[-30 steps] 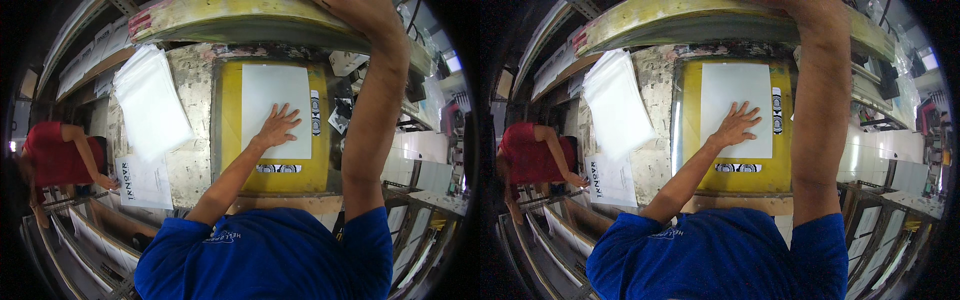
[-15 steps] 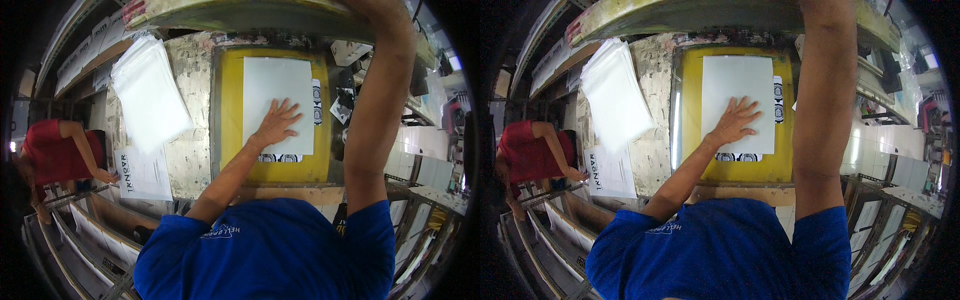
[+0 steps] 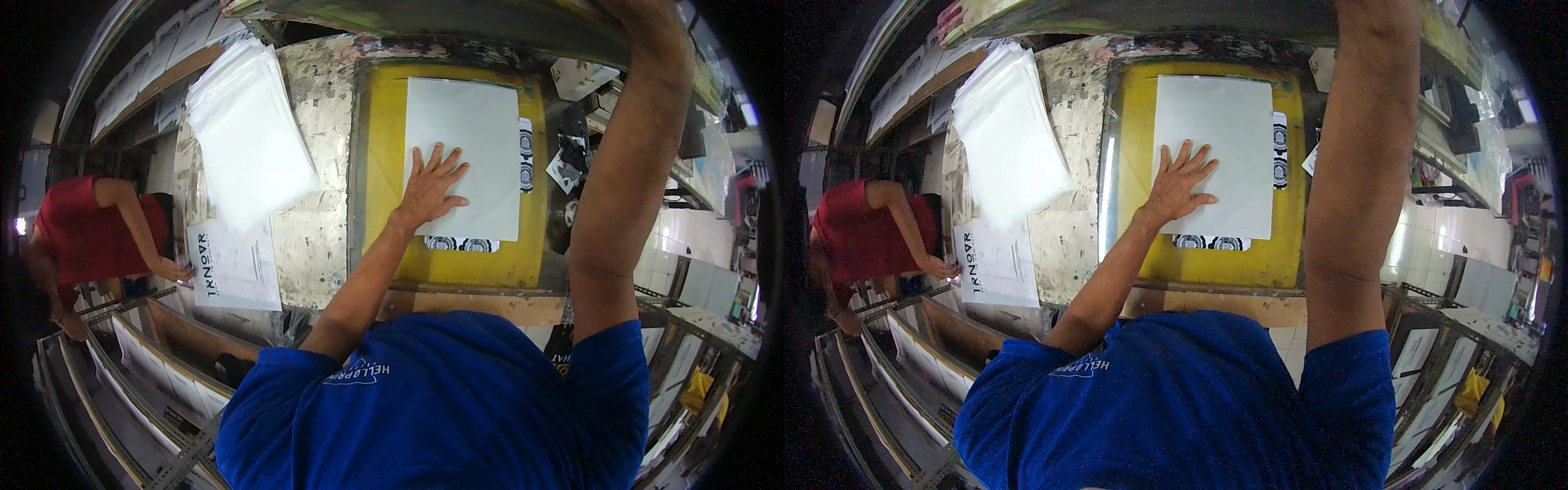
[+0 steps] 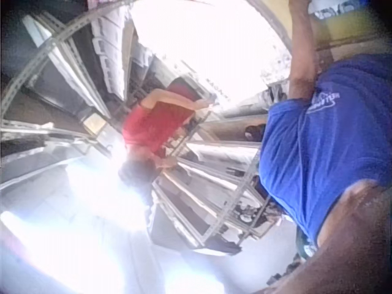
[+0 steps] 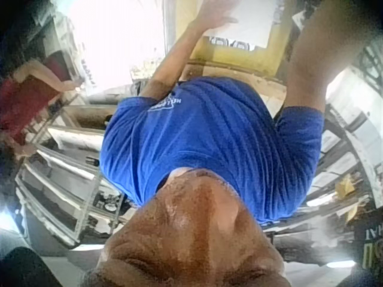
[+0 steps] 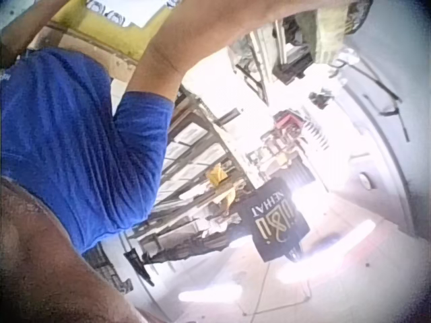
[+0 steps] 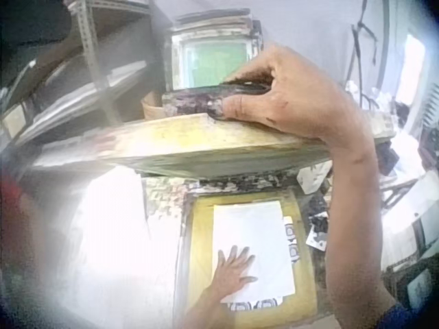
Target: The person screen prints a design onto white sheets using a squeegee and a screen frame. The person places a sheet onto the print bed, lowers the frame, applies ink with the squeegee, and then lifts the frame to reveal the printed sheet, which is then moved to a stack.
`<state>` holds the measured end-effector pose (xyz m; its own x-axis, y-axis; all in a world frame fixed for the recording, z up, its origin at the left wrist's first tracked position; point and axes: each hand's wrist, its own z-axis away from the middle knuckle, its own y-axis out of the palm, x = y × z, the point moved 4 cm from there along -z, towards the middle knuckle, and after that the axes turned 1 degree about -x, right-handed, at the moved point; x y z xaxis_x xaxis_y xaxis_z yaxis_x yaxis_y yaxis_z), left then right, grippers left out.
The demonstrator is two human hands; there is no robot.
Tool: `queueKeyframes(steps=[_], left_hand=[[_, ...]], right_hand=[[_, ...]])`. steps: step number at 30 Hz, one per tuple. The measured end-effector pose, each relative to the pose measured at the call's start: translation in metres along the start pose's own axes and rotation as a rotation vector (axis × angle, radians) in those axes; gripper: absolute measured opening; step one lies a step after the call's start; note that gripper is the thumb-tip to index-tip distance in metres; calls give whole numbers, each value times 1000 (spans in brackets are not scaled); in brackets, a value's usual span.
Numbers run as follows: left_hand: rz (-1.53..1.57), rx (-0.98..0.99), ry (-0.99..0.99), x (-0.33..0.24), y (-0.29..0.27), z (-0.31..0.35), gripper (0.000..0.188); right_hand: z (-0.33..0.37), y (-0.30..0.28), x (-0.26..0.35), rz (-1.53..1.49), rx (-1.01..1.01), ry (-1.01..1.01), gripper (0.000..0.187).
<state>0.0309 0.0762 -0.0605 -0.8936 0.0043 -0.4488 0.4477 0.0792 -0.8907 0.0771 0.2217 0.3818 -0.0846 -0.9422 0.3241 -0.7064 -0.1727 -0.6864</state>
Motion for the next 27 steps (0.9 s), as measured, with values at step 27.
queueKeyframes(steps=[27], left_hand=[[485, -736, -426, 7, -48, 204, 94]], right_hand=[[317, 178, 10, -59, 443, 436, 54]])
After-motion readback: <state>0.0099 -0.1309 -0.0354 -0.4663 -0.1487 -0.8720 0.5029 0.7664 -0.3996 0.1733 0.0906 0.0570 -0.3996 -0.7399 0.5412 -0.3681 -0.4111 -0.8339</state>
